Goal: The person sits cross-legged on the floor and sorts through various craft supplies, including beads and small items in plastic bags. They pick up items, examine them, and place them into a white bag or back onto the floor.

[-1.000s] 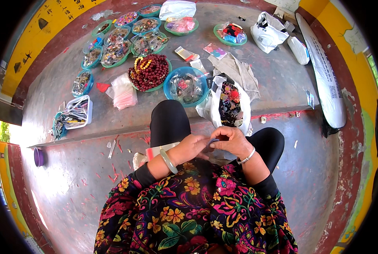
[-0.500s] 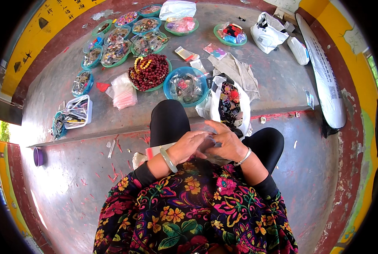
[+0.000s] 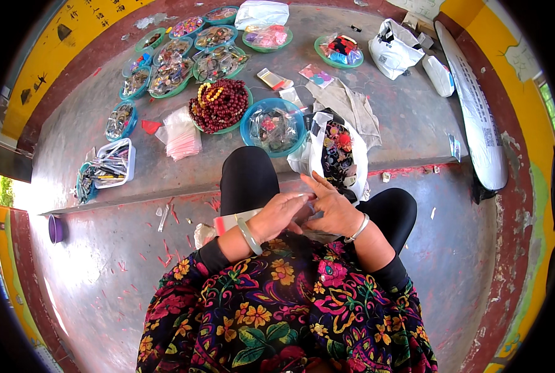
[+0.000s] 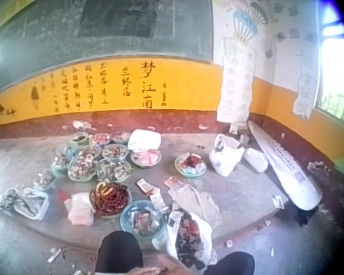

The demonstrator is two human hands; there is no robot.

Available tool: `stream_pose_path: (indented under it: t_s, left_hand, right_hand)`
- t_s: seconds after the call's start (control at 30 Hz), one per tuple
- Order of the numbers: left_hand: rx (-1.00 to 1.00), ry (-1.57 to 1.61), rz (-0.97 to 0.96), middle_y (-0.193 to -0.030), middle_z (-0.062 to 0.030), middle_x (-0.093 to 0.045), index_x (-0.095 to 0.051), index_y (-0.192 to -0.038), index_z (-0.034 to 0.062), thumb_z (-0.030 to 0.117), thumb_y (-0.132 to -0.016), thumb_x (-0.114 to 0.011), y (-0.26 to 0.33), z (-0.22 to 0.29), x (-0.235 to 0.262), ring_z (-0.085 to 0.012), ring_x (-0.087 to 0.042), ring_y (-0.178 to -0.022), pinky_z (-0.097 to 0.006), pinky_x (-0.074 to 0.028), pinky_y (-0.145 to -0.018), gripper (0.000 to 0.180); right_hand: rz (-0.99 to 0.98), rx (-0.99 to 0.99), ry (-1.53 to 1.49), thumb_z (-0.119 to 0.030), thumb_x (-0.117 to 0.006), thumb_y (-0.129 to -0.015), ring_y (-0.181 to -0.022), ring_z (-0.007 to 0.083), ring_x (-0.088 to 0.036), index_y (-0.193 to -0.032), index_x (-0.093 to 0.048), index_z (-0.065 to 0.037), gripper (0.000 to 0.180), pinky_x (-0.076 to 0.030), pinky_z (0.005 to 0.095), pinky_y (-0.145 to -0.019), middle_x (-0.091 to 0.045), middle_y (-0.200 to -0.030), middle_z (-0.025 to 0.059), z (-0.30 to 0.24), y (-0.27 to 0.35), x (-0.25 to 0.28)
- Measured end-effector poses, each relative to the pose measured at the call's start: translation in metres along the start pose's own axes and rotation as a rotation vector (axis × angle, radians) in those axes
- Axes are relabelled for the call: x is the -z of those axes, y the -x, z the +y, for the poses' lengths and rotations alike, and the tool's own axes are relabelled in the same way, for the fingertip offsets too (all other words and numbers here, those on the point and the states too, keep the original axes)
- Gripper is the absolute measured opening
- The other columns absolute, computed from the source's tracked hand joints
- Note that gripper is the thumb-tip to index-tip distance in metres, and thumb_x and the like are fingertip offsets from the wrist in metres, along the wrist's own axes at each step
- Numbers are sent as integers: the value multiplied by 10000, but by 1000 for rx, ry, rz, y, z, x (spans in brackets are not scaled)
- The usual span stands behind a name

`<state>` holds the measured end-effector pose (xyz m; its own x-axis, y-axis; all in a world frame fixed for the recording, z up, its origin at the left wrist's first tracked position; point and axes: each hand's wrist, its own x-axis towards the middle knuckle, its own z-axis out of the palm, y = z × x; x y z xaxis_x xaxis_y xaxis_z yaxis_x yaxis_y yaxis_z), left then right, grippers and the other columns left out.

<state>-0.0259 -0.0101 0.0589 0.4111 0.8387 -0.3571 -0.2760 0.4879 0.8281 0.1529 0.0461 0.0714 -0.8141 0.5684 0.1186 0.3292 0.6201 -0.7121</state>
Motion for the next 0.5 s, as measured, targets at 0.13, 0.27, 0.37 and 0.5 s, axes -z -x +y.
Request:
stream_pose_path:
  t_s: [0.13,0.27,0.37,0.5]
  left_hand:
    - [0,-49,12,-1098,-88,-529,-448,-1230,-12,332,-936,-409,-1,-2,0,-136,-542,-883,-252,-516,-538,454]
    - [10,98,35,-1125,-90,-537,-434,-1253,-8,321,-918,-461,2,5,3,-125,-543,-915,-229,-507,-527,470]
    - [-42,-83,41,-1151,-92,-534,-438,-1261,10,290,-895,-517,4,16,5,-106,-529,-958,-208,-496,-515,468]
    - [25,-254,-42,-1005,-54,-587,-519,-1171,25,180,-845,-588,0,16,7,-93,-560,-796,-231,-497,-525,367]
  right_hand:
    - [-51,60,203,-249,-737,-547,-1233,367,-356,-647,-640,0,285,-245,397,-1053,-401,-1294,250,4,-1,-5]
    - [36,-34,42,-206,-721,-599,-1214,331,-392,-710,-674,-45,201,-237,393,-1059,-433,-1268,239,13,1,-4]
    - [156,-160,-131,-179,-713,-631,-1210,324,-397,-763,-697,-105,153,-236,394,-1059,-442,-1265,228,16,3,3]
    - [157,-123,-154,-179,-709,-648,-1211,346,-389,-799,-707,-144,154,-245,404,-1053,-422,-1286,225,21,6,3]
